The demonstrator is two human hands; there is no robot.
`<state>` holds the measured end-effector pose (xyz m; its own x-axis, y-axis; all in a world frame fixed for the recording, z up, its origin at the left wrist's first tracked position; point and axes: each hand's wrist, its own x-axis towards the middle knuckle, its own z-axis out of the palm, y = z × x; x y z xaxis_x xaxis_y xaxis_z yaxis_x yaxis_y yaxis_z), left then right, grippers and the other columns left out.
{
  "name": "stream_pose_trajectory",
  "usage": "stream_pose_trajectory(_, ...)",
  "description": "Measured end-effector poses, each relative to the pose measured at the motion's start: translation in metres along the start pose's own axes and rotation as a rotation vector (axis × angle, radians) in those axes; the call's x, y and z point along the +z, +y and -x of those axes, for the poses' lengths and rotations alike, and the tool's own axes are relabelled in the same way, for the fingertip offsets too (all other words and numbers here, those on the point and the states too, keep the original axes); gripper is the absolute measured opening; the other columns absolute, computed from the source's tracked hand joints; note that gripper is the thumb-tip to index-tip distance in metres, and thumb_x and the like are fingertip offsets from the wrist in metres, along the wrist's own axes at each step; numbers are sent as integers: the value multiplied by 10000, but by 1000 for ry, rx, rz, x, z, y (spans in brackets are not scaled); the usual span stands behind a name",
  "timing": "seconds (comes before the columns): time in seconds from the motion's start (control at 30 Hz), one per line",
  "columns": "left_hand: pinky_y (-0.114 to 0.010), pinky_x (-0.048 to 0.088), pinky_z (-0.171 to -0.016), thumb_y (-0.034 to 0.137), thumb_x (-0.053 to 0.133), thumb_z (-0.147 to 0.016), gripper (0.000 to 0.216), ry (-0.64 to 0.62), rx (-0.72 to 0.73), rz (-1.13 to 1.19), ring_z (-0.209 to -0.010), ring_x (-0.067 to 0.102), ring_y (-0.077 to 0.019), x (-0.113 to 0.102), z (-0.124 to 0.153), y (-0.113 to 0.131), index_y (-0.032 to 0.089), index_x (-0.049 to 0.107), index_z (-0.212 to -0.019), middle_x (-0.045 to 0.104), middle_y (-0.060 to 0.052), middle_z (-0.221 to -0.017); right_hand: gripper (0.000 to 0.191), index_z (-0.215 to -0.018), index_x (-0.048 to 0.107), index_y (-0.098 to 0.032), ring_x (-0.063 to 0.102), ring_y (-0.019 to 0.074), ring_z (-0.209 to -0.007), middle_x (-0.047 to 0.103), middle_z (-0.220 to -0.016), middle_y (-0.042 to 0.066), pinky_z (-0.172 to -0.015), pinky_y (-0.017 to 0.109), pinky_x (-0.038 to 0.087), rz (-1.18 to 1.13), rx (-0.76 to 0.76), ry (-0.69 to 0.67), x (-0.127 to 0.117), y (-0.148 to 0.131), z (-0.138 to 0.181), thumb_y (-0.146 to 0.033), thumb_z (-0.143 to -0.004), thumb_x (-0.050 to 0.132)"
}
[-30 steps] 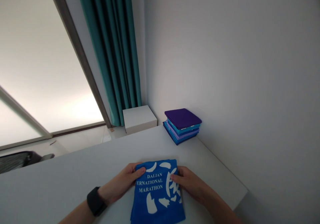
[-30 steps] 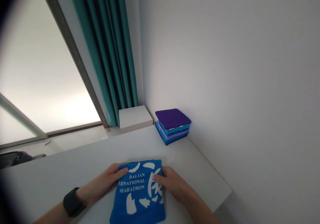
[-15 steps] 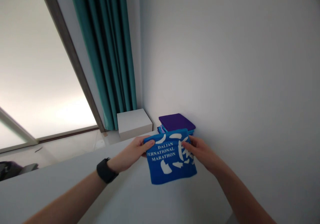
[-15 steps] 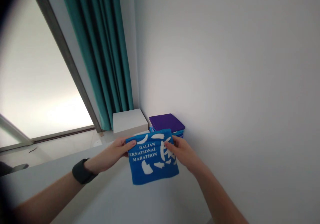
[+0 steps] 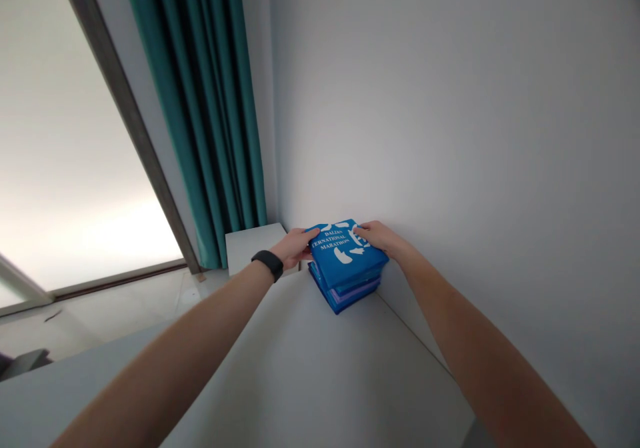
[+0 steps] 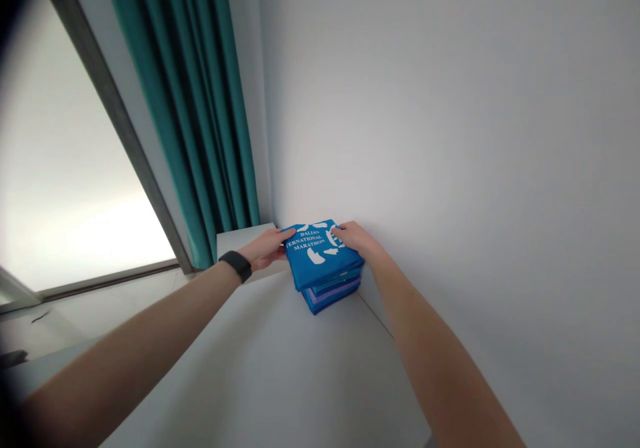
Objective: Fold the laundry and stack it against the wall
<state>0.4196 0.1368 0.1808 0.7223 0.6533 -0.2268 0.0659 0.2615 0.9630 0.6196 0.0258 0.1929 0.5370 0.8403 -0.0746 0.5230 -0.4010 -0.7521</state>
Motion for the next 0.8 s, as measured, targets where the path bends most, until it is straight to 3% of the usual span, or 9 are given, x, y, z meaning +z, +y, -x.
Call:
stream_pose_trajectory(0.13,-317,576,-723,346,704,-812,260,80,-48,37,-721,669,-176,2,-18,-12,106,646,-893,721,-84,-803,308,-1008,697,-125,670,209,-869,729,-993,103,-744,267,479,120,-1,64,8,7,-17,-365,-876,554)
stream_pose_trajectory(0.3,-310,583,-677,349,737,-779,281,79,-72,67,-686,675,-176,1,-25,-23,108,647,-893,726,-90,-817,306,-1118,647,-121,584,272,-1102,651,-1190,163,-909,329,411,268,0,104,12,7,-17,-258,-865,544)
stream_pose_trajectory(0.5,-268,574,-610,350,741,-779,276,64,-83,101,-638,668,-154,-3,-26,-29,109,646,-876,725,-83,-793,358,-1215,587,-189,626,248,-966,664,-1137,124,-813,328,460,292,-14,92,4,18,22,-243,-865,537)
stream_pose_trajectory(0.57,-265,573,-605,349,744,-778,268,68,-87,109,-626,664,-149,-4,-26,-29,114,642,-855,724,-78,-783,390,-1255,562,-216,640,207,-810,673,-1072,87,-683,304,481,208,-27,84,2,27,42,-247,-872,491)
stream_pose_trajectory(0.63,-264,571,-601,336,733,-790,243,73,-89,116,-614,658,-142,-4,-27,-29,118,633,-832,723,-74,-778,409,-1249,570,-235,618,177,-695,671,-995,53,-562,279,467,-63,-55,76,4,37,60,-266,-852,473)
stream_pose_trajectory(0.73,-268,573,-608,320,725,-798,224,71,-85,123,-619,659,-143,-3,-27,-29,119,626,-813,723,-71,-774,380,-1153,636,-242,601,183,-791,663,-954,31,-542,250,463,-438,-113,129,12,51,80,-337,-804,521)
stream_pose_trajectory(0.8,-269,575,-617,314,727,-796,222,68,-80,124,-623,662,-144,-3,-28,-28,116,627,-813,724,-73,-770,356,-1082,679,-244,580,184,-838,660,-1025,35,-545,241,456,-566,-143,162,18,57,87,-370,-769,565)
